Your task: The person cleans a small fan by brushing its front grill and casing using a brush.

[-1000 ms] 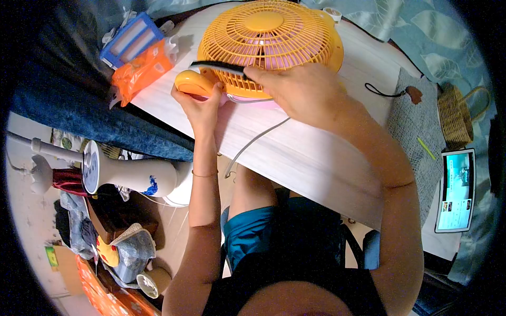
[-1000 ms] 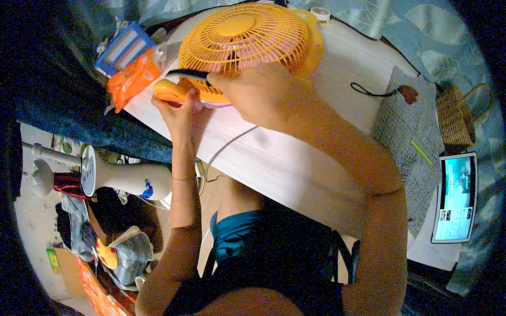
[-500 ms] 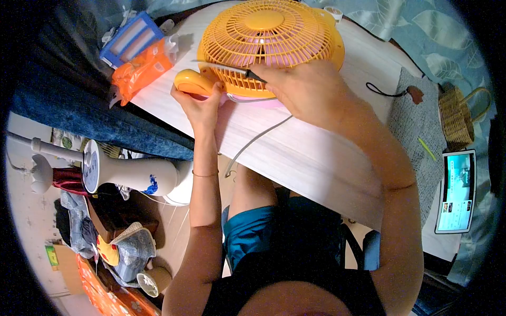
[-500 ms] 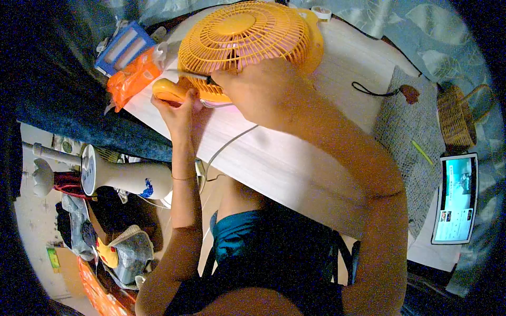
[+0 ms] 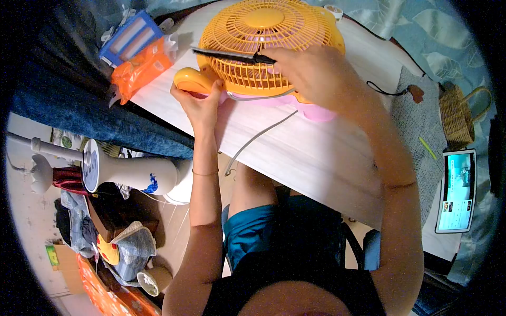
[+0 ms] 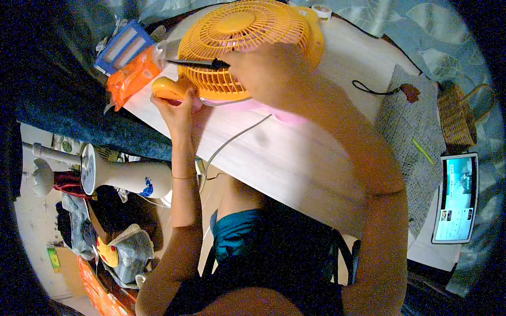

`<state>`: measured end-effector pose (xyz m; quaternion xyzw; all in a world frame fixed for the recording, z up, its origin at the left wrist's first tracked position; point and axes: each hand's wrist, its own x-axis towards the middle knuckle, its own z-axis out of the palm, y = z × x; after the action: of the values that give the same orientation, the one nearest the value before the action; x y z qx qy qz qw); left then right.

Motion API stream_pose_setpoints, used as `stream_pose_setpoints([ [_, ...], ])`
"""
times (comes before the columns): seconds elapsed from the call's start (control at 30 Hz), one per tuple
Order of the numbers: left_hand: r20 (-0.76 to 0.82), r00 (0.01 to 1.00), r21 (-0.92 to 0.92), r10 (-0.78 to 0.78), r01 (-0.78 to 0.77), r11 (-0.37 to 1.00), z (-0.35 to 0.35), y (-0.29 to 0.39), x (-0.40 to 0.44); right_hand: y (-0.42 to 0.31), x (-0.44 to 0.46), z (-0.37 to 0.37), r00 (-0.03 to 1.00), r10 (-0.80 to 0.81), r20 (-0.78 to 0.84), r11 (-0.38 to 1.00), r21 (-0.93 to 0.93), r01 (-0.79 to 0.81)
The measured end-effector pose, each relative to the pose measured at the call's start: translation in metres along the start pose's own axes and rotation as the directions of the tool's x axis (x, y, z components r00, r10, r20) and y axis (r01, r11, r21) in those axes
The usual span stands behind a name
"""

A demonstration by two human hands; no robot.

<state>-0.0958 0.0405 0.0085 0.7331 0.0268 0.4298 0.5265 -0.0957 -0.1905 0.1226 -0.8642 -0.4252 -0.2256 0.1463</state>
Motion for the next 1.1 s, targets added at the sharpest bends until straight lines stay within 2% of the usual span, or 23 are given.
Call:
stream_pose_setpoints([
  [0.1,0.007,1.000,-0.030,-0.012,0.013,0.999,0.000,-0.006,0.001,0.007,0.005,-0.007,0.970,0.188,-0.152,0.977,-0.071,-0.200],
  [0.2,0.002,1.000,-0.047,-0.018,0.018,0.999,0.001,-0.005,0.002,0.011,0.007,-0.002,0.957,0.283,-0.065,0.928,-0.233,-0.290],
  [0.3,-0.001,1.000,-0.038,-0.018,0.018,0.999,0.001,0.000,0.001,0.006,-0.001,0.008,0.988,0.075,-0.133,0.993,-0.081,-0.086],
  [0.4,0.010,0.999,-0.082,-0.045,0.045,0.996,0.002,-0.006,0.000,-0.002,-0.001,0.005,0.999,0.022,-0.049,0.995,-0.098,-0.027],
  [0.5,0.014,0.999,-0.134,-0.044,0.045,0.990,0.002,-0.014,0.002,0.009,0.002,-0.001,0.989,-0.045,-0.138,0.994,0.097,0.059],
  [0.6,0.013,0.998,-0.166,-0.055,0.056,0.984,0.002,-0.017,0.000,0.017,0.005,-0.004,0.975,0.205,-0.086,0.958,-0.185,-0.218],
  [0.7,0.007,0.998,-0.106,-0.060,0.061,0.993,0.002,-0.012,0.001,0.006,0.003,-0.001,0.981,0.168,-0.096,0.981,-0.080,-0.175],
  [0.8,0.009,0.999,-0.035,-0.054,0.054,0.998,0.000,-0.008,0.001,0.005,-0.003,0.013,0.968,-0.097,-0.233,0.994,-0.071,0.083],
  [0.9,0.006,0.999,-0.045,-0.043,0.043,0.998,0.000,-0.009,0.001,0.003,0.001,0.001,1.000,-0.008,-0.030,1.000,0.013,0.009],
  [1.0,0.008,0.998,-0.093,-0.057,0.058,0.994,0.001,-0.010,0.001,0.017,0.004,-0.005,0.983,0.075,-0.165,0.997,-0.001,-0.077],
  [1.1,0.012,0.997,-0.113,-0.077,0.078,0.991,0.002,-0.010,0.001,0.023,0.005,-0.002,0.974,0.191,-0.122,0.949,-0.231,-0.215],
])
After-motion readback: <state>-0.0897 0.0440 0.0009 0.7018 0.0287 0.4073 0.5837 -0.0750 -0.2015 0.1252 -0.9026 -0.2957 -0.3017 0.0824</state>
